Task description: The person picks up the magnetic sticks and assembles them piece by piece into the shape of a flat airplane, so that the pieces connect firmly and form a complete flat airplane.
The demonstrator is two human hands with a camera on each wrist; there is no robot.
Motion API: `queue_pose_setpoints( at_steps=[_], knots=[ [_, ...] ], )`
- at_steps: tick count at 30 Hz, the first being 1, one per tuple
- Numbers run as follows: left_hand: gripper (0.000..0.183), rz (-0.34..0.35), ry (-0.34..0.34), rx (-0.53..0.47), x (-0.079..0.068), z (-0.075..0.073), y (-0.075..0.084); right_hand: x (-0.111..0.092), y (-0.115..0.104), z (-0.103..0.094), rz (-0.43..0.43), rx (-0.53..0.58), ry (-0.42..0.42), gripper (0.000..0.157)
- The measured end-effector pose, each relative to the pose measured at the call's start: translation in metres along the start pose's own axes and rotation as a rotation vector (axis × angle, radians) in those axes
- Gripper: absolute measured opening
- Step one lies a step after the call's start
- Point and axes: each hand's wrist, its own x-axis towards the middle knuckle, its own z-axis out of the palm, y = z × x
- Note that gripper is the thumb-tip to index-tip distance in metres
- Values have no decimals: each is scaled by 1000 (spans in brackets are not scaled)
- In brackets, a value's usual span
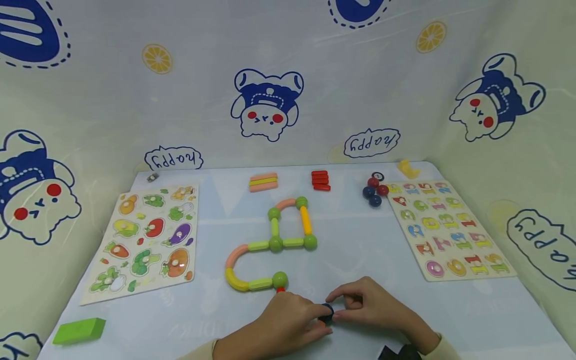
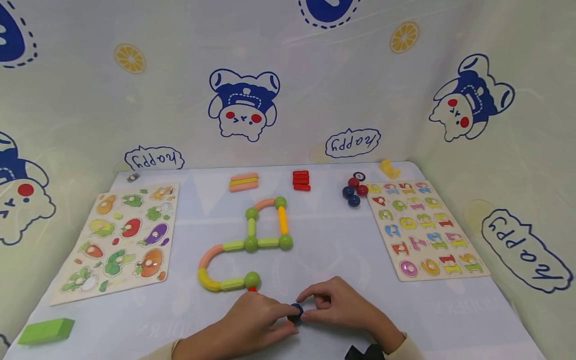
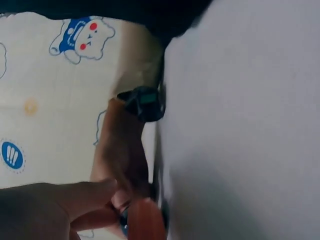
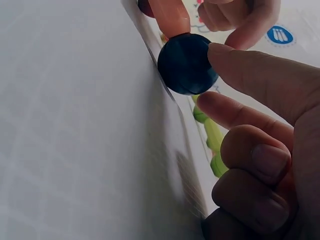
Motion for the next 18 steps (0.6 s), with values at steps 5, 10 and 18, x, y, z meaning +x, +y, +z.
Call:
queue_pose_setpoints(
  at_steps=[5, 10, 18],
  knots=[
    [21, -28, 16, 70, 0, 6, 1, 0, 2, -2, -14, 13, 2, 21],
    [23, -102, 41, 118, -1, 8, 1, 2, -2, -6, -7, 44, -7, 21],
    [23, -171, -6, 95, -3, 8, 0, 12, -2, -16, 110, -95, 34, 21]
  ],
)
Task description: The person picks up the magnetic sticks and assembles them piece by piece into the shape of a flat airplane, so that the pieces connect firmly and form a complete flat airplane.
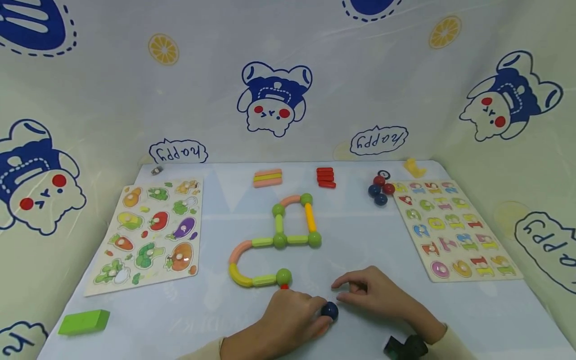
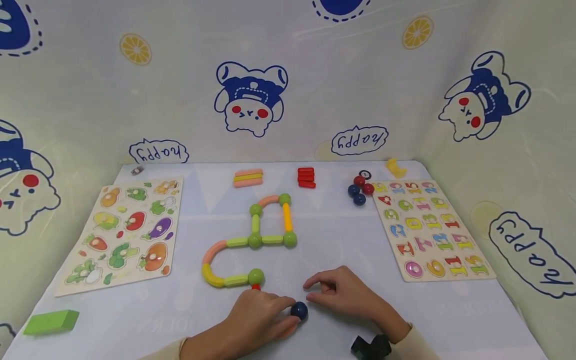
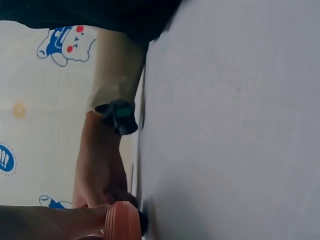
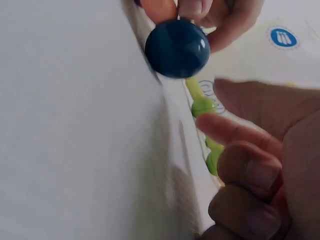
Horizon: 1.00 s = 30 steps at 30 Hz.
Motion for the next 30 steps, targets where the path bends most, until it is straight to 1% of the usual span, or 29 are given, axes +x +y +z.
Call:
queue_pose_setpoints(
  at_steps=[4, 8, 11, 13, 17, 21, 23, 26, 30],
  knots=[
    [25, -22, -27, -25, 0, -1, -2, 14, 2, -13, 55, -98, 70, 21],
    [25, -32, -32, -57, 0, -1, -2, 35, -2, -31, 71, -160, 157, 20],
    [25, -37, -33, -80, 0, -1, -2, 56, -5, -47, 71, -216, 233, 20],
    [25, -38, -40, -94, 0, -1, -2, 72, -3, -58, 87, -244, 288, 20],
    [26, -43, -59, -116, 1, -1, -1, 106, 7, -79, 170, -286, 411, 20],
    [26, -47, -67, -119, 2, -2, 0, 138, 23, -97, 253, -317, 495, 23],
    [26, -48, -72, -116, 2, -2, 0, 151, 30, -103, 284, -316, 515, 25],
    [26, -51, -81, -121, 1, -1, 0, 167, 36, -110, 320, -318, 523, 30],
    [26, -46, -78, -130, 0, 0, 0, 182, 37, -112, 317, -337, 500, 34]
  ],
)
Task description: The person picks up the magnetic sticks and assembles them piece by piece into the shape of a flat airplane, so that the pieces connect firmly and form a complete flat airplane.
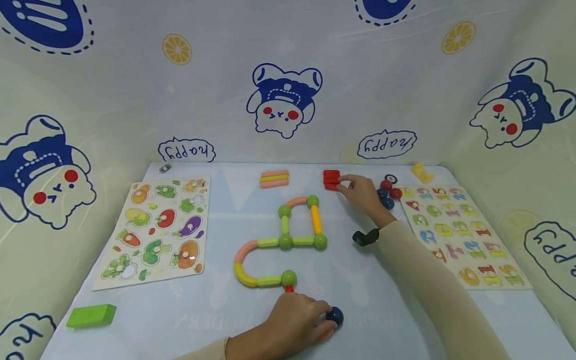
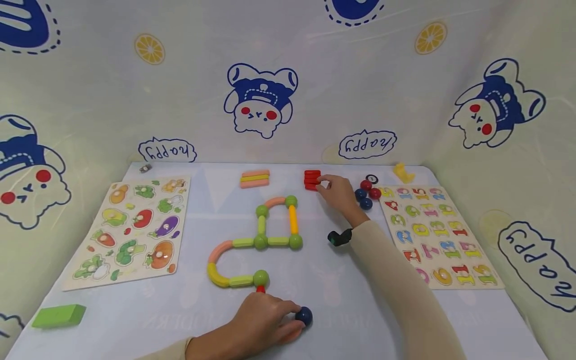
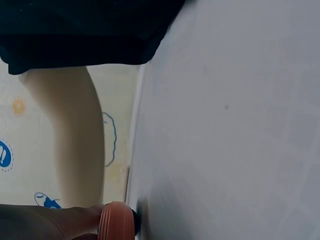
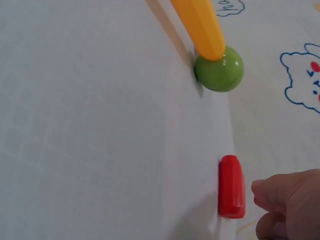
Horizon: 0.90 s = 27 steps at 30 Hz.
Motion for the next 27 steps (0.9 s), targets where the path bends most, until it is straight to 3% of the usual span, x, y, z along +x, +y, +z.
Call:
queue_pose_setpoints(
  at_steps=[6, 11, 20, 27],
  knots=[
    [26, -8, -6, -11, -1, -1, -2, 18, -35, 10, -154, -79, -47, 27],
    [26, 8, -7, -26, -1, 0, -3, 33, -75, 21, -270, -184, -136, 19],
    [26, 15, -25, -53, -2, 1, -5, 53, -126, 51, -303, -262, -290, 26],
    [24, 44, 4, -71, -3, 1, -4, 65, -142, 64, -297, -325, -350, 16]
  ],
)
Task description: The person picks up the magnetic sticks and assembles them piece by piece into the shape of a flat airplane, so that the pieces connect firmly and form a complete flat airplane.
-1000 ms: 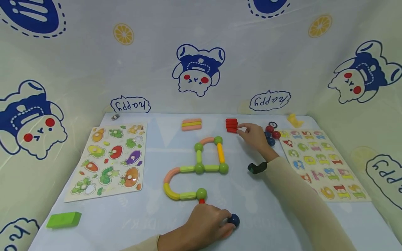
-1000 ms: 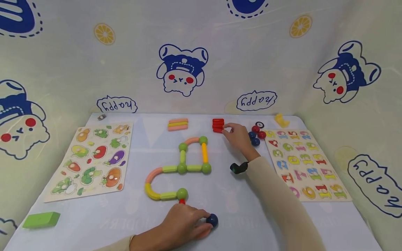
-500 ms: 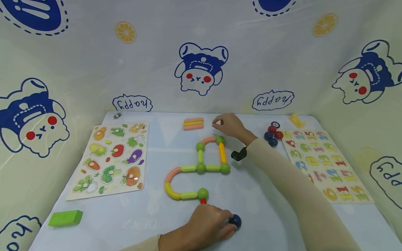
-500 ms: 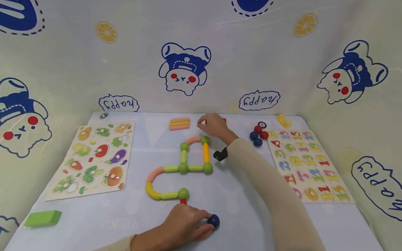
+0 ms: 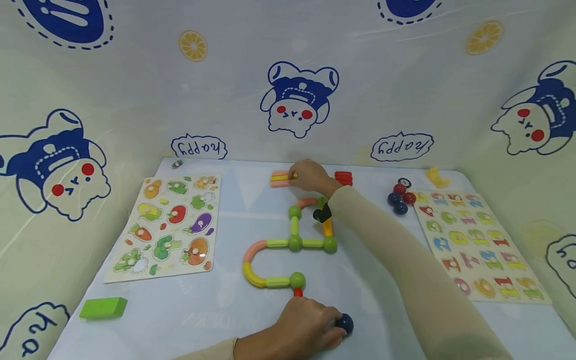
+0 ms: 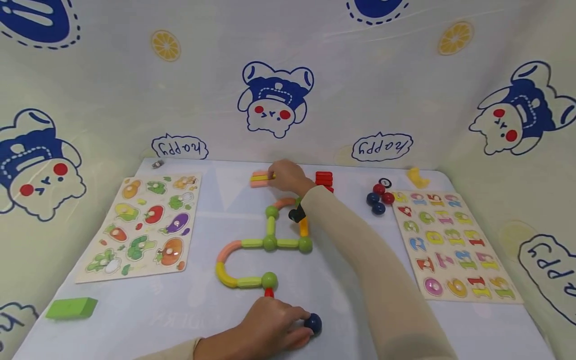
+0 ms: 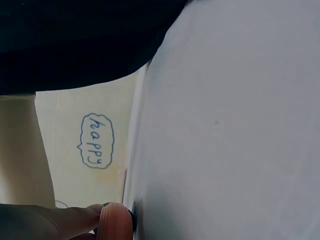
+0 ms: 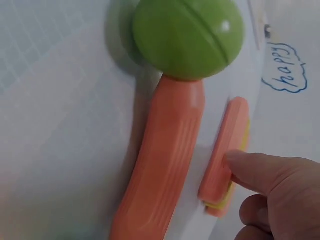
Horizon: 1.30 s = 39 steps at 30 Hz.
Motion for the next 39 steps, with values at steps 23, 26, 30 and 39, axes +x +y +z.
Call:
queue_pose_setpoints(
  at_steps=[23, 26, 30, 39],
  knots=[
    [24, -35, -40, -31, 3, 1, 1, -90, 10, -1, 91, 206, 116, 30],
    [25, -33, -30, -25, 2, 1, 1, -125, 18, 6, 62, 252, 197, 29],
    [25, -24, -5, -5, 2, 3, 1, -173, 29, 16, 96, 306, 249, 24],
    [25, -7, 39, 18, 3, 8, 3, -265, 31, 51, 281, 514, 208, 20]
  ],
)
